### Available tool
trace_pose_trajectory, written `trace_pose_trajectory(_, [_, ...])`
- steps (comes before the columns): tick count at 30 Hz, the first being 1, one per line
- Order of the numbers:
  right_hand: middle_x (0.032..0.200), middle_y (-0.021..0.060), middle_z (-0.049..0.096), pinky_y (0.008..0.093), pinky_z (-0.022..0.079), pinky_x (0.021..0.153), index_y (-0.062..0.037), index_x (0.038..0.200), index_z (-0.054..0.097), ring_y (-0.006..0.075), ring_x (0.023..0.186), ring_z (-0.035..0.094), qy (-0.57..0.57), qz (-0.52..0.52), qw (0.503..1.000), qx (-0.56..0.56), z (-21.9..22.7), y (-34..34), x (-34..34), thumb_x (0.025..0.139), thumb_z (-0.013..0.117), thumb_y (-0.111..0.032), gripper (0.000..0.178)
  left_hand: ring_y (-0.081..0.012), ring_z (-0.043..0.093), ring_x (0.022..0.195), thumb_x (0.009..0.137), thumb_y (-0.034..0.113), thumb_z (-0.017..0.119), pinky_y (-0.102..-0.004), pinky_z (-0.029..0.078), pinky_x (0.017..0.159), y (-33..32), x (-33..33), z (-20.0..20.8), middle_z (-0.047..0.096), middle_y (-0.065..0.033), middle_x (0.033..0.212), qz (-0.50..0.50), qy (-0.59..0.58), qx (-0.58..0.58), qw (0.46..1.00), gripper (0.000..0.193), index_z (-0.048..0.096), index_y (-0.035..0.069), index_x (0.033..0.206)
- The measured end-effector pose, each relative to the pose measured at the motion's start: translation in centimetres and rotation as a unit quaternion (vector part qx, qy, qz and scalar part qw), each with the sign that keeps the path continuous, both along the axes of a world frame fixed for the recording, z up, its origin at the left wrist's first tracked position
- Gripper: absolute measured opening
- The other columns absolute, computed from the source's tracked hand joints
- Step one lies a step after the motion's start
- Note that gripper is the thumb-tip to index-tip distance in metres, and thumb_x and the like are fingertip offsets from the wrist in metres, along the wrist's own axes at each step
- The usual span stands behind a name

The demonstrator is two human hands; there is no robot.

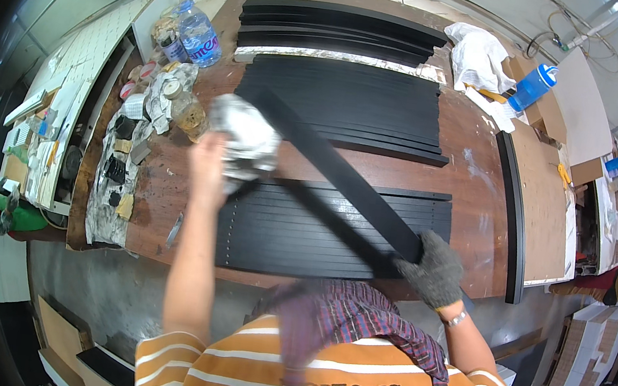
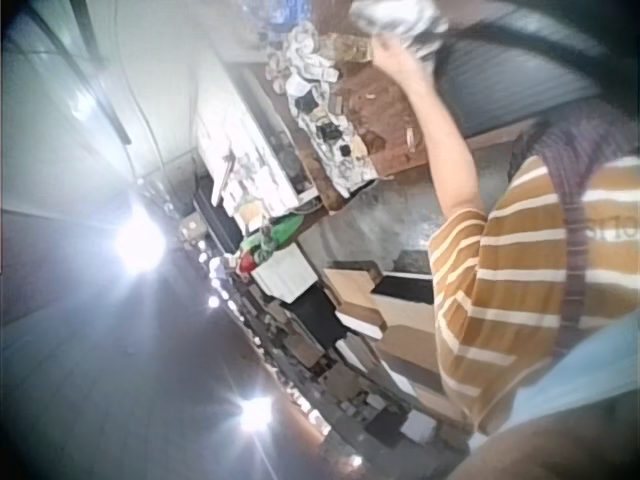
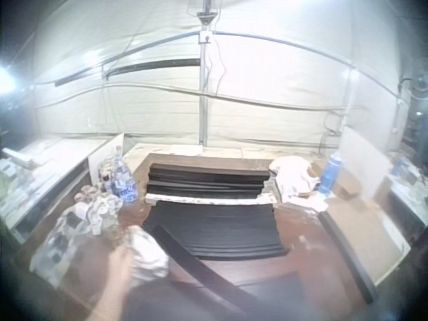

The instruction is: The person wipes black rectangular planks on a workbench using a white cloth and a yellow sponge. They handle the planks one at a time, wiping each surface and edges, then placing them back on the bench.

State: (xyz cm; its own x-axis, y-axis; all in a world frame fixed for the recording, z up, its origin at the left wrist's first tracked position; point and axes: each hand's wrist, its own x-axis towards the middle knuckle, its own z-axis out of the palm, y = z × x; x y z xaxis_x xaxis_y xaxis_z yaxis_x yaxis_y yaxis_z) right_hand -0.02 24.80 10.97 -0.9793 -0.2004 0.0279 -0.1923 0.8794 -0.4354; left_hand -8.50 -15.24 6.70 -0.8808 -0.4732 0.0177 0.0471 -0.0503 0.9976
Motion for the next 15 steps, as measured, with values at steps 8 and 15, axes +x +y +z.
trace_pose_trajectory(8, [0.094,0.0180,0.069,0.0425,0.053,0.077,-0.0008,0.107,0.066,0.0330,0.087,0.068,0.108,-0.014,0.972,-0.209,1.0,-8.6,-5.3,0.081,0.081,-0.042,0.051,-0.0086,0.061,0.081,0.095,0.014,0.073,-0.0261,0.051,0.075,15.4,-2.6,7.3,0.066,0.0012,0.092,-0.226,0.141,0.206,0.941,0.014,0.066,0.005,0.103])
trace_pose_trajectory(15, [0.108,0.0116,0.071,0.0325,0.056,0.090,0.0022,0.116,0.066,0.0221,0.105,0.067,0.072,0.075,0.685,-0.721,6.1,-5.9,-12.6,0.098,0.068,-0.021,0.030,-0.0079,0.063,0.085,0.083,0.009,0.081,-0.0251,0.051,0.080,12.2,-3.3,12.2,0.069,-0.0018,0.096,-0.442,0.050,0.029,0.895,0.027,0.067,0.000,0.105])
